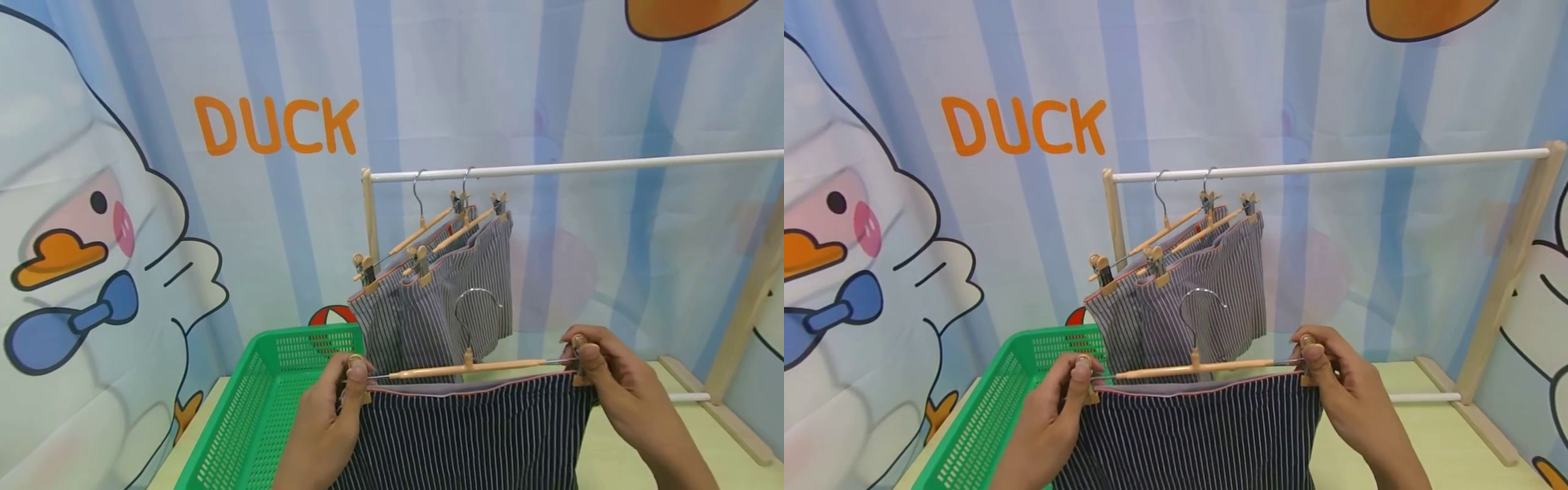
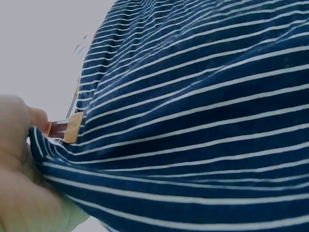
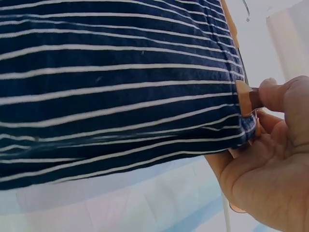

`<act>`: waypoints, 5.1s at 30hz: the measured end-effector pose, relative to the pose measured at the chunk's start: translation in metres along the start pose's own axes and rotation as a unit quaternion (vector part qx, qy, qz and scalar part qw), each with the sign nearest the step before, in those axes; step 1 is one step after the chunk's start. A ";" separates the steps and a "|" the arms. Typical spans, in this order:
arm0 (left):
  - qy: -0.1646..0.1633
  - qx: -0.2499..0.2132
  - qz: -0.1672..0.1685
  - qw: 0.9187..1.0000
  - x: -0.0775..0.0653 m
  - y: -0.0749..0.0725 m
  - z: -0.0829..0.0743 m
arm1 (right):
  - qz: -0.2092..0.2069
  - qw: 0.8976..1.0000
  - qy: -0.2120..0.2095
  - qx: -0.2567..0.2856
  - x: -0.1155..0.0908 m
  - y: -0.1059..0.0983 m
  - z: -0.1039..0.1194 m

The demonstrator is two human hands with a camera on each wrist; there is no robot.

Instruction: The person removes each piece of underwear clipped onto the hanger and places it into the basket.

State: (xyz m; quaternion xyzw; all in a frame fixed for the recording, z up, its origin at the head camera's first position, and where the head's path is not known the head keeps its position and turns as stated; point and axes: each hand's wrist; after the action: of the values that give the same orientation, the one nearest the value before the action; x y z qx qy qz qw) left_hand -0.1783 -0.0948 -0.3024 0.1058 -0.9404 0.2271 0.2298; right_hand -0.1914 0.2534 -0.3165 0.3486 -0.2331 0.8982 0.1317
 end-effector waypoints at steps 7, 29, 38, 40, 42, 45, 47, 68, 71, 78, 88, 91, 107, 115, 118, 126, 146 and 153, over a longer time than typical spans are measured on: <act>0.054 0.034 -0.071 0.995 -0.001 0.004 0.001 | 0.009 0.998 0.016 0.056 0.001 -0.002 -0.004; 0.135 0.035 -0.094 0.986 -0.001 0.005 0.005 | 0.060 0.997 0.055 0.011 0.004 -0.007 -0.011; 0.150 0.012 -0.107 0.983 -0.003 0.005 0.005 | 0.076 0.992 0.100 0.018 0.000 -0.008 -0.012; 0.146 0.005 -0.110 0.983 -0.002 0.005 0.005 | 0.086 0.988 0.128 0.009 0.000 -0.008 -0.013; 0.153 0.004 -0.109 0.982 -0.001 0.005 0.005 | 0.094 0.984 0.151 0.002 0.001 -0.009 -0.014; 0.158 -0.001 -0.108 0.982 0.000 0.004 0.005 | 0.098 0.981 0.170 0.005 0.001 -0.008 -0.013; 0.156 -0.004 -0.108 0.982 -0.001 0.003 0.005 | 0.088 0.982 0.165 0.010 0.000 -0.007 -0.012; 0.134 -0.018 -0.103 0.986 -0.002 0.003 0.006 | -0.056 0.977 0.081 0.189 -0.003 0.008 -0.003; 0.126 -0.018 -0.101 0.987 -0.002 0.003 0.006 | -0.061 0.977 0.084 0.187 -0.003 0.009 -0.003; 0.110 -0.016 -0.100 0.989 -0.003 0.004 0.007 | -0.076 0.977 0.089 0.180 -0.005 0.011 -0.001; 0.115 -0.023 -0.102 0.988 -0.001 0.005 0.006 | -0.095 0.979 0.090 0.159 -0.002 0.012 0.001; 0.124 -0.027 -0.102 0.987 0.000 0.005 0.007 | -0.102 0.978 0.084 0.161 -0.001 0.012 0.002; 0.158 -0.031 -0.100 0.982 0.002 0.004 0.006 | -0.111 0.980 0.060 0.151 0.001 0.010 0.005; 0.149 -0.019 -0.099 0.984 0.000 0.004 0.007 | -0.107 0.980 0.059 0.156 0.000 0.011 0.003; 0.146 -0.019 -0.099 0.984 -0.001 0.005 0.008 | -0.109 0.980 0.057 0.158 0.000 0.012 0.004; 0.148 -0.018 -0.094 0.984 -0.002 0.005 0.008 | -0.130 0.967 0.049 0.214 -0.001 0.015 0.004; 0.142 -0.039 -0.079 0.986 -0.001 0.007 0.009 | -0.123 0.963 0.051 0.233 -0.003 0.013 0.003; 0.141 -0.039 -0.079 0.986 0.000 0.007 0.008 | -0.084 0.973 0.023 0.213 0.000 0.010 0.002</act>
State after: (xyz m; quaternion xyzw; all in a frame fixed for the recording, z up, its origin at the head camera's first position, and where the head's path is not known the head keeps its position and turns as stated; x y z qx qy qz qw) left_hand -0.1834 -0.0926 -0.3110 0.1380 -0.8952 0.1841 0.3816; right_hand -0.1940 0.2440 -0.3187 0.3666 -0.0032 0.9206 0.1347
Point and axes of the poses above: each hand's wrist, its own x-axis towards the middle knuckle, its own y-axis out of the palm, z = x × y, and after that the axes turned 12 degrees about -z, right-handed
